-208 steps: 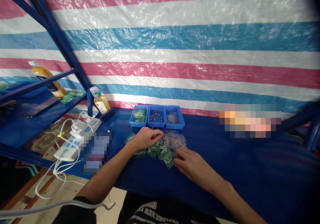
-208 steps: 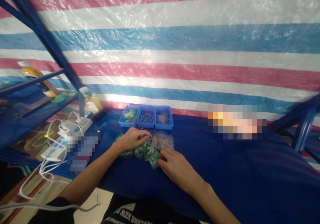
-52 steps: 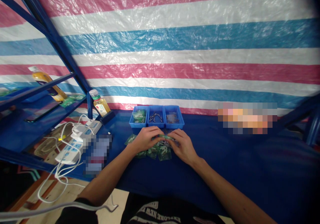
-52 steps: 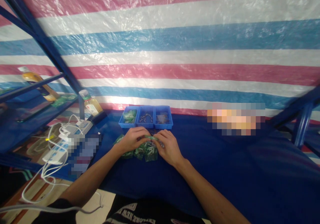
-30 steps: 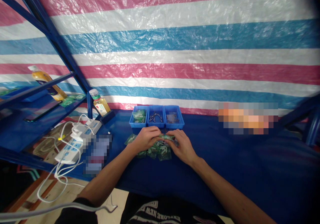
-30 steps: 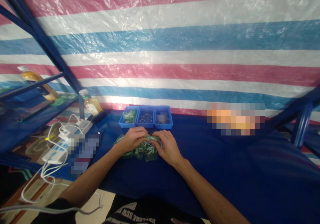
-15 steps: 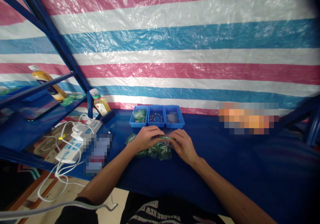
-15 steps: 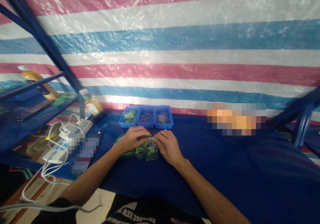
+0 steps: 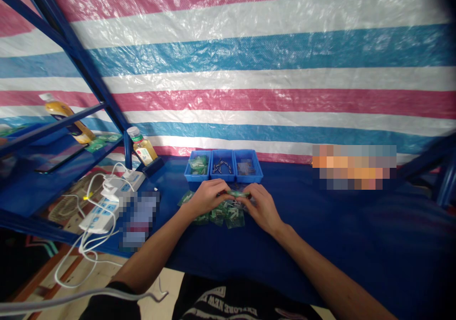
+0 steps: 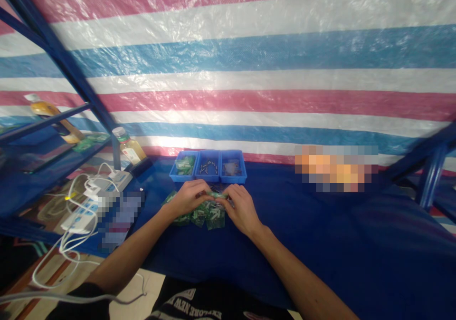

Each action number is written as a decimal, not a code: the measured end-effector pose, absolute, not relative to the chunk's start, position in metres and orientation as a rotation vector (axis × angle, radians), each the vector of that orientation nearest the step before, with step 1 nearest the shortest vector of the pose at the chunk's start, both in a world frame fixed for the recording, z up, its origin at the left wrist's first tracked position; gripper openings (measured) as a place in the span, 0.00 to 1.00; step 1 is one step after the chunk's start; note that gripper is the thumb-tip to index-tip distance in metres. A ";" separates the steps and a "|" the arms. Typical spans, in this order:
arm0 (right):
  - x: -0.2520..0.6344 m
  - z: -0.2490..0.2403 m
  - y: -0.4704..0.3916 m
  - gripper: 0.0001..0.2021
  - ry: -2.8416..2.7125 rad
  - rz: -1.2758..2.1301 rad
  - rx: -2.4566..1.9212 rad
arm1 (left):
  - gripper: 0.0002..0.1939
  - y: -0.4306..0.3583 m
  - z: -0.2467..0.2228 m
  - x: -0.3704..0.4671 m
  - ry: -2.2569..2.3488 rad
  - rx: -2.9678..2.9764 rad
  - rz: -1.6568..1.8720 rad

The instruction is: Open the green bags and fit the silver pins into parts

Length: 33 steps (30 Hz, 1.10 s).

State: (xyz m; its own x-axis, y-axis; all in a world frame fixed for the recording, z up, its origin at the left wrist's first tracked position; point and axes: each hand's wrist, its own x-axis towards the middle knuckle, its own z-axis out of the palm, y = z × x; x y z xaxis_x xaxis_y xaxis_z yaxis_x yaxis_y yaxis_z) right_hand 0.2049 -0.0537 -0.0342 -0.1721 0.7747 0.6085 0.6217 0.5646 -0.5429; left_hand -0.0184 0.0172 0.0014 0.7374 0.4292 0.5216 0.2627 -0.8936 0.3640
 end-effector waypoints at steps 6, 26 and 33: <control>0.204 -0.036 -0.054 0.07 -1.866 0.206 -1.121 | 0.15 0.017 0.004 -0.018 0.547 2.697 0.903; 0.206 -0.029 -0.054 0.13 -1.863 0.307 -1.096 | 0.15 0.014 0.006 -0.019 0.533 2.718 0.874; 0.202 -0.029 -0.055 0.08 -1.870 0.317 -1.078 | 0.11 0.013 0.008 -0.017 0.485 2.671 0.893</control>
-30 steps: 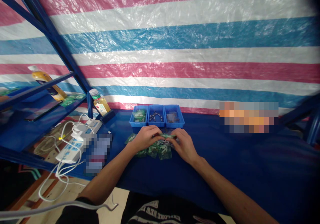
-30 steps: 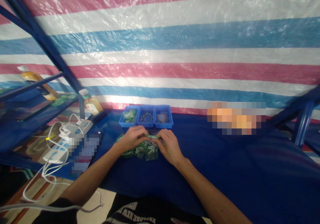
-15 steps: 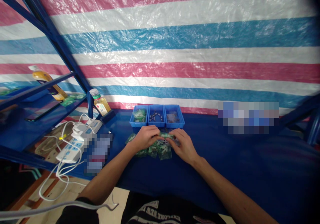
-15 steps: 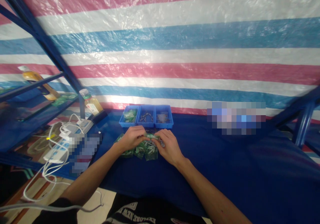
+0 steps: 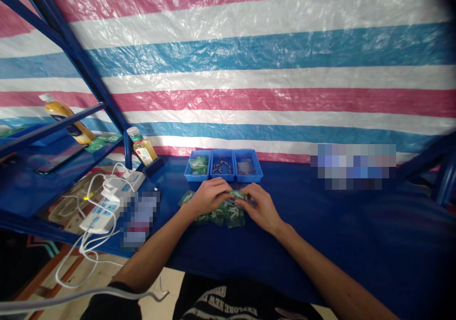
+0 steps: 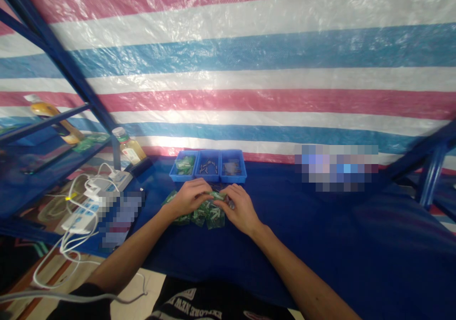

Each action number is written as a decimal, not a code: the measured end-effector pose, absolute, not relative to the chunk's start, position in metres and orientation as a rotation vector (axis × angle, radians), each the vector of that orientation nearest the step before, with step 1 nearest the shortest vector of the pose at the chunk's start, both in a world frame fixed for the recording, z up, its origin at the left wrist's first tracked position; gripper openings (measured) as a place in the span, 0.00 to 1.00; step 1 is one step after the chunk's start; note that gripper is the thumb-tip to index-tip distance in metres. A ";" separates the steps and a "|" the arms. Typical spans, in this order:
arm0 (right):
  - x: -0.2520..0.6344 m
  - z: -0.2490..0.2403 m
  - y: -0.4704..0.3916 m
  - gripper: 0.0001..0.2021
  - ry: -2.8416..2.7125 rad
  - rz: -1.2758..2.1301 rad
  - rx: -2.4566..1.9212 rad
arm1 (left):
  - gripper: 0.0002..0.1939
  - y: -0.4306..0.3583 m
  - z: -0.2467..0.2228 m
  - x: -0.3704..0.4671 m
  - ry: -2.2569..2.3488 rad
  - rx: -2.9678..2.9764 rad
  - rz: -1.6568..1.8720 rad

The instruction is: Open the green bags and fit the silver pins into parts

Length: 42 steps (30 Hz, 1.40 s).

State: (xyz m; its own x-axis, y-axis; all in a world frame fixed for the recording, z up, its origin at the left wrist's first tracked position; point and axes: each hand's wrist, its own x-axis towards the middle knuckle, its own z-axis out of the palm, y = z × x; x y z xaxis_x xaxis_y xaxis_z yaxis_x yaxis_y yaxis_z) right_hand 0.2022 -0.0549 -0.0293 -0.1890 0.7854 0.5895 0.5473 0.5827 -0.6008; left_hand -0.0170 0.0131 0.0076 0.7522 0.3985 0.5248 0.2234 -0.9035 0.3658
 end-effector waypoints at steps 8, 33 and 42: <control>0.204 -0.029 -0.055 0.05 -1.837 0.310 -1.003 | 0.10 0.010 0.011 -0.016 0.489 2.692 0.860; 0.202 -0.043 -0.056 0.17 -1.690 0.417 -1.153 | 0.12 0.011 0.002 -0.016 0.587 2.663 0.921; 0.205 -0.029 -0.058 0.07 -1.775 0.395 -1.127 | 0.18 0.013 0.007 -0.018 0.462 2.650 0.897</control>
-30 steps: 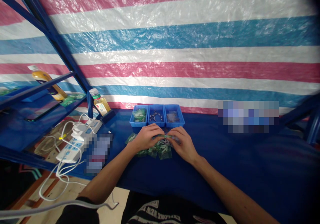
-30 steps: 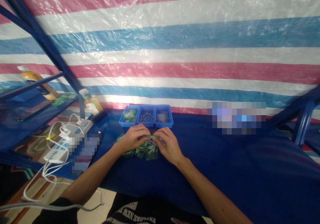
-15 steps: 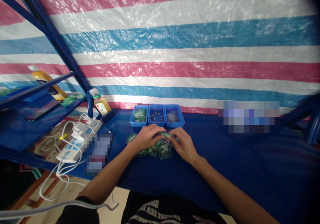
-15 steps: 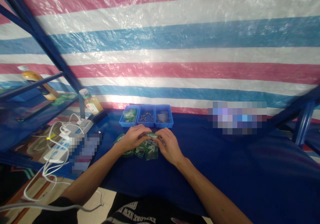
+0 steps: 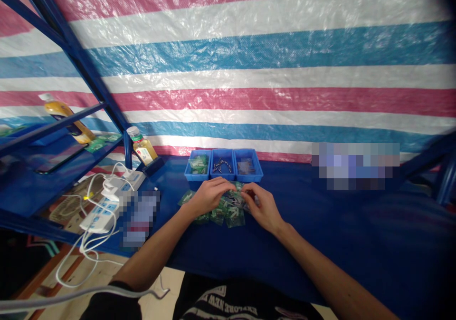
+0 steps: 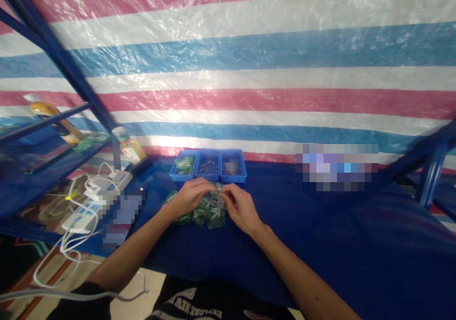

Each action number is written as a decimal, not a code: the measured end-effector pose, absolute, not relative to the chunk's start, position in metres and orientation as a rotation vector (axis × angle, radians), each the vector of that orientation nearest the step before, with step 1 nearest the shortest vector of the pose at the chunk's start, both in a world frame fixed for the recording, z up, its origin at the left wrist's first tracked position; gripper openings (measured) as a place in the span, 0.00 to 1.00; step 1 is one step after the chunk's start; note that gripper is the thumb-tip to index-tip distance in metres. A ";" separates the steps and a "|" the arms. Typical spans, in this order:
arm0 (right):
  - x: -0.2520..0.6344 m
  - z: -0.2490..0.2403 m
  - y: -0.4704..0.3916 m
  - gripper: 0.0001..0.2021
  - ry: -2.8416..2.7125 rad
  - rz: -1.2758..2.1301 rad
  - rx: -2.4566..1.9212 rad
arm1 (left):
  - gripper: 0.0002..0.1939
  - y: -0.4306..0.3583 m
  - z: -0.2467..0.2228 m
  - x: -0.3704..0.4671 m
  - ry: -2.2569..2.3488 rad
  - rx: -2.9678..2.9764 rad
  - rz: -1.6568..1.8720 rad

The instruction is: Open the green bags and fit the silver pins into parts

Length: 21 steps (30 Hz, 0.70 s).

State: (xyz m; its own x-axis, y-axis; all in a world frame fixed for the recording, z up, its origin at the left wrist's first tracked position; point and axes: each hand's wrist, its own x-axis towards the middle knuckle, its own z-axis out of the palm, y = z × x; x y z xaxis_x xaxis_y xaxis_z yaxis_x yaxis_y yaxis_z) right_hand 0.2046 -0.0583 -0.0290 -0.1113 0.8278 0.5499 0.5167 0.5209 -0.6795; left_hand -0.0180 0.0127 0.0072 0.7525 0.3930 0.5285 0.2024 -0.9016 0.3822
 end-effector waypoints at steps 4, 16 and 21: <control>0.208 -0.028 -0.059 0.11 -1.791 0.421 -1.102 | 0.18 0.015 0.006 -0.019 0.441 2.637 0.929; 0.206 -0.036 -0.055 0.08 -1.832 0.338 -1.091 | 0.10 0.016 0.007 -0.018 0.468 2.638 0.977; 0.203 -0.029 -0.058 0.07 -1.836 0.350 -1.085 | 0.09 0.013 0.011 -0.017 0.477 2.644 0.932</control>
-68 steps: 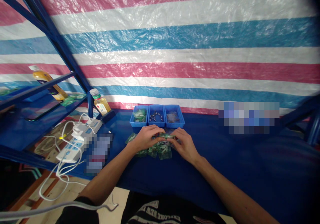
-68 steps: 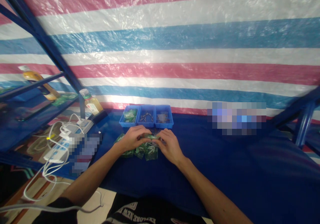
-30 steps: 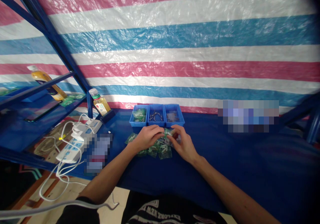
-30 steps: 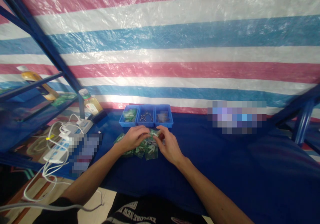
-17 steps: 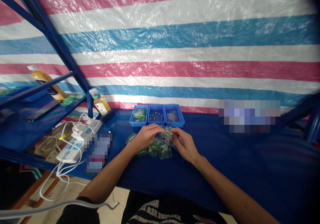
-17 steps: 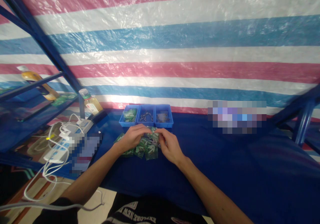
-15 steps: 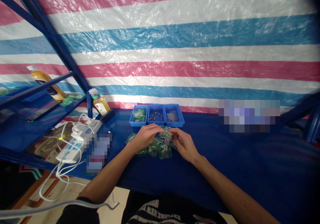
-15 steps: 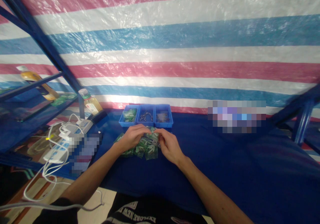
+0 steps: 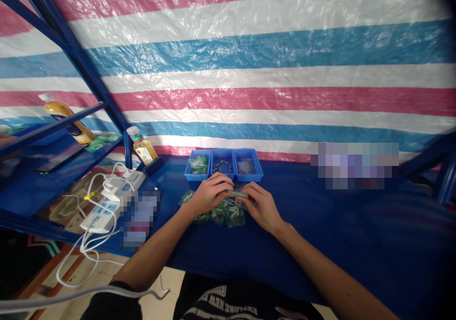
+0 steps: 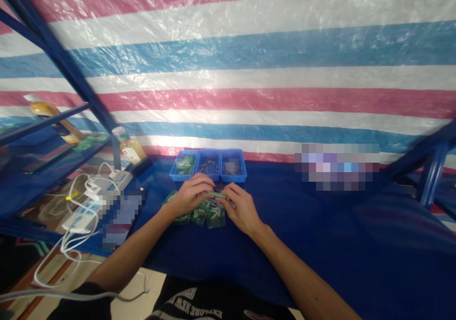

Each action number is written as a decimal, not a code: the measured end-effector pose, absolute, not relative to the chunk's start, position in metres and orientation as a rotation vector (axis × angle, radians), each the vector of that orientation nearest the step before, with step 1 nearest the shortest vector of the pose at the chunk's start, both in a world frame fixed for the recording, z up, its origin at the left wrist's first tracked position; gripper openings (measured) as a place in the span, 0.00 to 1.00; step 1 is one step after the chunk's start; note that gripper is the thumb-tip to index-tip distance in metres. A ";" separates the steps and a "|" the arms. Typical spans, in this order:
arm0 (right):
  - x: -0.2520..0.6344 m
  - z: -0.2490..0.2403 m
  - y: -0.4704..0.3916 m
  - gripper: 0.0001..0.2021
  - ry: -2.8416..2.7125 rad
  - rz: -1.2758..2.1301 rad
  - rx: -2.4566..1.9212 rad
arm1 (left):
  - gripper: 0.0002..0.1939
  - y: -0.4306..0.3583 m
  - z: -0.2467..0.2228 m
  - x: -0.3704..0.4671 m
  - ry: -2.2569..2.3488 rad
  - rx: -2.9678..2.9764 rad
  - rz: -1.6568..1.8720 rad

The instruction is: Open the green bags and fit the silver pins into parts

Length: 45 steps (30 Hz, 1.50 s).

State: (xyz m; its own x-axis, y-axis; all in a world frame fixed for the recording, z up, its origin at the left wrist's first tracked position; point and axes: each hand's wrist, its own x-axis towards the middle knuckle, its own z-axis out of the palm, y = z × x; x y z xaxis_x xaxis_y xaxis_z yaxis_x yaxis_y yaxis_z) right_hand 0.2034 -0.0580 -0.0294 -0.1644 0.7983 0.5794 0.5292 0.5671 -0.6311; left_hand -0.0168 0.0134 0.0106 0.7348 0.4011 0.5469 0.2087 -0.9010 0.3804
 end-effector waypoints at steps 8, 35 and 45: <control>0.204 -0.025 -0.060 0.11 -1.907 0.338 -1.049 | 0.11 0.012 0.009 -0.017 0.444 2.648 0.847; 0.203 -0.033 -0.058 0.07 -1.921 0.331 -1.070 | 0.11 0.011 0.011 -0.014 0.454 2.648 0.886; 0.202 -0.046 -0.056 0.15 -1.738 0.390 -1.160 | 0.11 0.012 0.000 -0.016 0.681 2.567 1.003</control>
